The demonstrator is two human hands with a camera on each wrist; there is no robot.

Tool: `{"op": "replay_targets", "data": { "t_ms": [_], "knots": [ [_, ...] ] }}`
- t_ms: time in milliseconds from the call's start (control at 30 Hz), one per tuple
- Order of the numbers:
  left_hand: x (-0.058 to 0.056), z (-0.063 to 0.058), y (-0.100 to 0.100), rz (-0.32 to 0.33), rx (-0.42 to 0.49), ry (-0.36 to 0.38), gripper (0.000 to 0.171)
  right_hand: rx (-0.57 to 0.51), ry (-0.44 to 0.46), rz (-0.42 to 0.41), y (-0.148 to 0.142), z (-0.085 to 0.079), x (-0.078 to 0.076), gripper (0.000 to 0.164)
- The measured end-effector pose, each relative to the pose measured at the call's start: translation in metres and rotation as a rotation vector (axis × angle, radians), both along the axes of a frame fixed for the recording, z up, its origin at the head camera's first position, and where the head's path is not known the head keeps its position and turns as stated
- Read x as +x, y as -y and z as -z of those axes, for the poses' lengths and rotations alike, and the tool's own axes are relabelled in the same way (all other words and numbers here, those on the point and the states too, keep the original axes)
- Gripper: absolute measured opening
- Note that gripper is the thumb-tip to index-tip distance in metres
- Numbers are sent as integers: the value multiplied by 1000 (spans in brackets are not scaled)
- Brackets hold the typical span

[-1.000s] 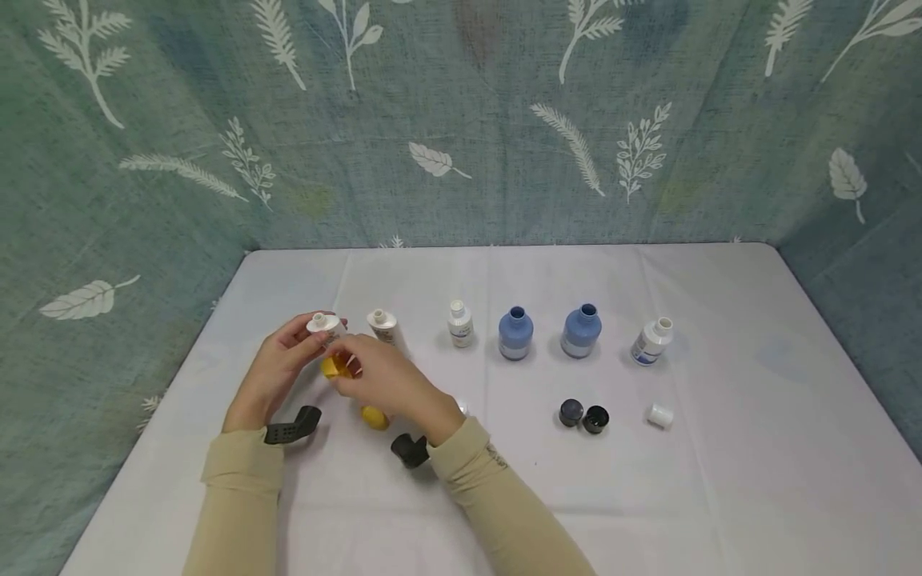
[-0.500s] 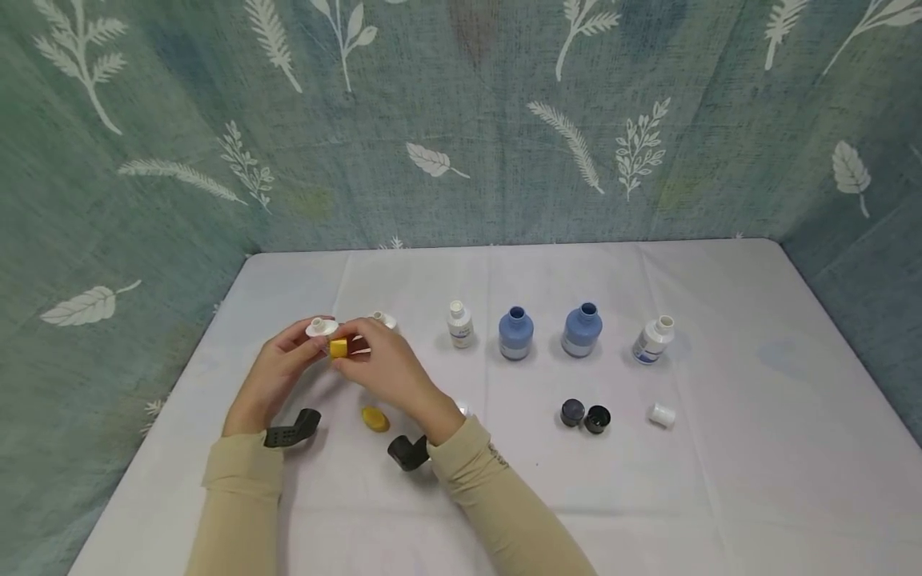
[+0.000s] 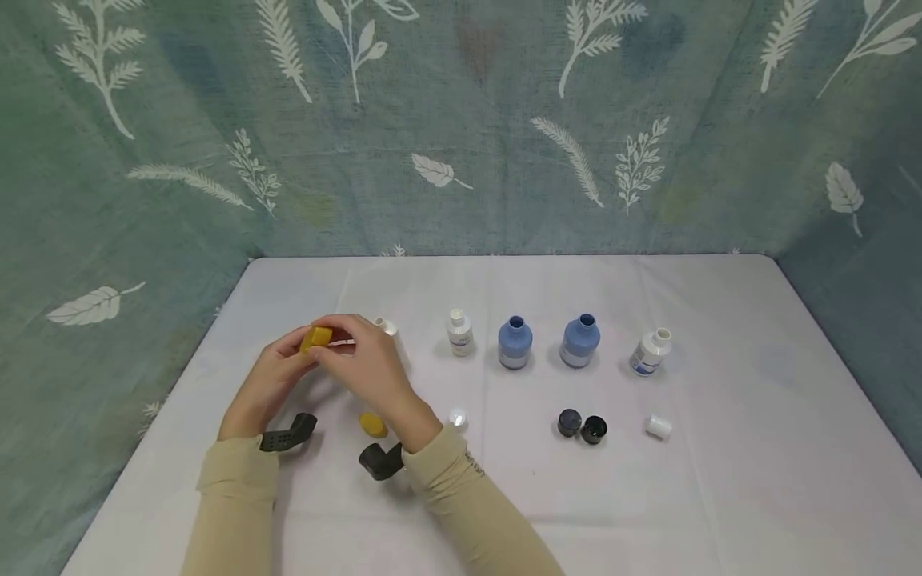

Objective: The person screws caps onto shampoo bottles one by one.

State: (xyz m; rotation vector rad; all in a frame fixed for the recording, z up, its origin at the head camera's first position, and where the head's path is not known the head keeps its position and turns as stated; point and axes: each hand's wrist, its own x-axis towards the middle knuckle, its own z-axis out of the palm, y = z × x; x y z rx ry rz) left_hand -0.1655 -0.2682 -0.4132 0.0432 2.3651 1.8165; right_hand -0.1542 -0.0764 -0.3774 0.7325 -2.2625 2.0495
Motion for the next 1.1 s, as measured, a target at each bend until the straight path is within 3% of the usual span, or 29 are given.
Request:
{"op": "replay_targets", "data": {
  "t_ms": [133, 267, 600, 900, 1100],
  "knots": [
    [5, -11, -2, 12, 3, 30, 49, 29, -13, 62, 5, 3, 0, 35],
    [7, -15, -2, 26, -4, 42, 49, 50, -18, 101, 8, 6, 1, 41],
    [-1, 7, 11, 65, 5, -5, 44, 57, -23, 120, 11, 8, 1, 34],
    [0, 7, 16, 84, 35, -31, 46, 52, 23, 83, 20, 11, 3, 29],
    [0, 7, 16, 147, 52, -48, 38, 31, 10, 102, 24, 18, 1, 30]
  ]
}}
